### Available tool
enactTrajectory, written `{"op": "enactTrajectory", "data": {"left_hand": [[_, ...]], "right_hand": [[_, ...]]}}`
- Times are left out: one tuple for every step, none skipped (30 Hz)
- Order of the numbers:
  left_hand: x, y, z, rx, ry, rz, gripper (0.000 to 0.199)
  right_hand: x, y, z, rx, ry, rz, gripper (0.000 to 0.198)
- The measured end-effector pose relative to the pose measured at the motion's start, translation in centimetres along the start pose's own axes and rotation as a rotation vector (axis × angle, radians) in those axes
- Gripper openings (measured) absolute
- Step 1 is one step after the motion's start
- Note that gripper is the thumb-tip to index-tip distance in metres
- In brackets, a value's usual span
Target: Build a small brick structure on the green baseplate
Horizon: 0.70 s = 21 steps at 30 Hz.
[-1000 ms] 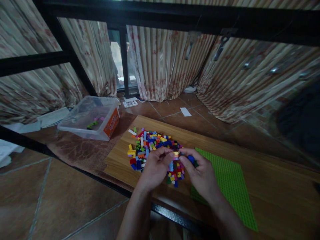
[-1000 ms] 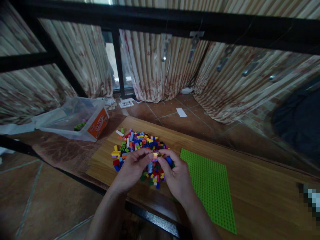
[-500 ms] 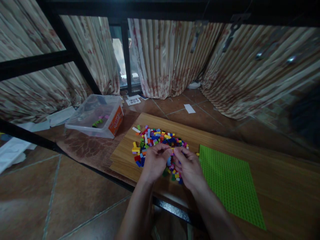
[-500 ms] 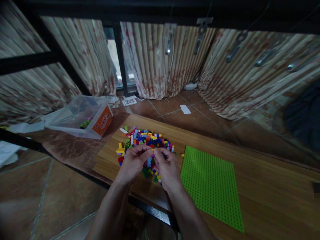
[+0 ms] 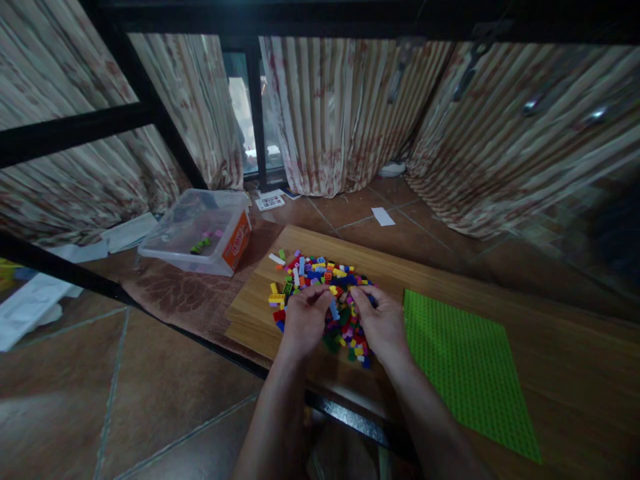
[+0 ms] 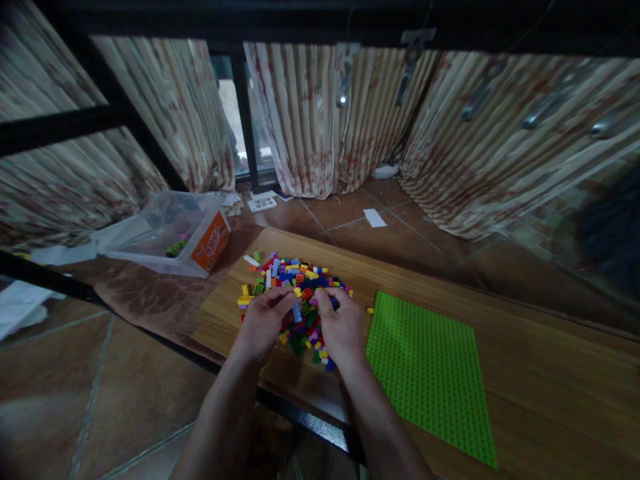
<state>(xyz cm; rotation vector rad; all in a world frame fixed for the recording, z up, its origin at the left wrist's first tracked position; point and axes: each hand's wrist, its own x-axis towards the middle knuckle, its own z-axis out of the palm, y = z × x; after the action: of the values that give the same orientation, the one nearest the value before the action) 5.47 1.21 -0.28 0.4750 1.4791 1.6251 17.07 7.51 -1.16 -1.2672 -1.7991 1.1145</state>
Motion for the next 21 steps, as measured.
{"op": "enactTrajectory", "data": {"left_hand": [[0.1,-0.2,-0.1,0.019,0.012,0.002,0.018],[0.2,-0.3,-0.1,0.040,0.021,0.006,0.018],[0.3,-0.4,-0.1,0.062,0.027,0.012,0.018],[0.3,-0.4,-0.1,0.084,0.028,0.016,0.020],[0.3,-0.4,-0.1,0.104,0.023,0.018,0.021],[0.2,-0.3,-0.1,0.120,0.008,0.017,0.023],[0.1,-0.2,0.0,0.129,-0.014,0.017,0.025],[0.0,0.0,0.1,0.127,-0.041,0.019,0.026],[-0.1,0.1,0.2,0.117,-0.069,0.025,0.027],[-0.3,0.3,0.3,0.100,-0.091,0.033,0.028],[-0.4,0.4,0.4,0.081,-0.107,0.041,0.027],[-0.6,0.6,0.5,0.061,-0.116,0.046,0.027],[-0.7,0.7,0.6,0.042,-0.122,0.046,0.026],[-0.8,0.8,0.6,0.027,-0.130,0.041,0.025],[-0.8,0.9,0.6,0.011,-0.134,0.035,0.025],[-0.8,1.0,0.5,-0.003,-0.132,0.031,0.025],[-0.8,1.0,0.4,-0.011,-0.116,0.033,0.026],[-0.6,1.0,0.2,-0.005,-0.082,0.041,0.026],[-0.5,1.0,0.1,0.018,-0.031,0.054,0.026],[-0.3,1.0,-0.1,0.059,0.033,0.072,0.025],[0.0,1.0,-0.3,0.115,0.095,0.090,0.024]], "right_hand": [[0.1,0.0,-0.1,-0.062,0.022,-0.020,0.036],[0.1,-0.1,-0.1,-0.095,0.041,-0.024,0.035],[0.2,-0.3,-0.1,-0.107,0.048,-0.029,0.035],[0.1,-0.4,-0.1,-0.111,0.041,-0.038,0.035],[0.1,-0.5,-0.1,-0.100,0.033,-0.040,0.035],[0.0,-0.6,0.0,-0.070,0.019,-0.033,0.035],[-0.1,-0.6,0.0,-0.022,-0.006,-0.019,0.036],[-0.2,-0.6,0.1,0.035,-0.038,0.000,0.036],[-0.3,-0.6,0.1,0.093,-0.070,0.023,0.036],[-0.4,-0.6,0.2,0.144,-0.099,0.048,0.036],[-0.5,-0.7,0.2,0.188,-0.117,0.072,0.036],[-0.6,-0.8,0.2,0.228,-0.126,0.097,0.035],[-0.7,-1.0,0.2,0.275,-0.130,0.128,0.035],[-0.7,-1.2,0.1,0.332,-0.135,0.164,0.035],[-0.7,-1.4,-0.1,0.392,-0.144,0.204,0.036],[-0.7,-1.6,-0.2,0.440,-0.148,0.240,0.037],[-0.7,-1.6,-0.3,0.460,-0.144,0.260,0.037],[-0.6,-1.5,-0.5,0.444,-0.126,0.254,0.037],[-0.4,-1.3,-0.6,0.388,-0.095,0.220,0.035],[-0.3,-1.0,-0.7,0.303,-0.059,0.166,0.033],[-0.1,-0.7,-0.7,0.207,-0.029,0.103,0.032]]}}
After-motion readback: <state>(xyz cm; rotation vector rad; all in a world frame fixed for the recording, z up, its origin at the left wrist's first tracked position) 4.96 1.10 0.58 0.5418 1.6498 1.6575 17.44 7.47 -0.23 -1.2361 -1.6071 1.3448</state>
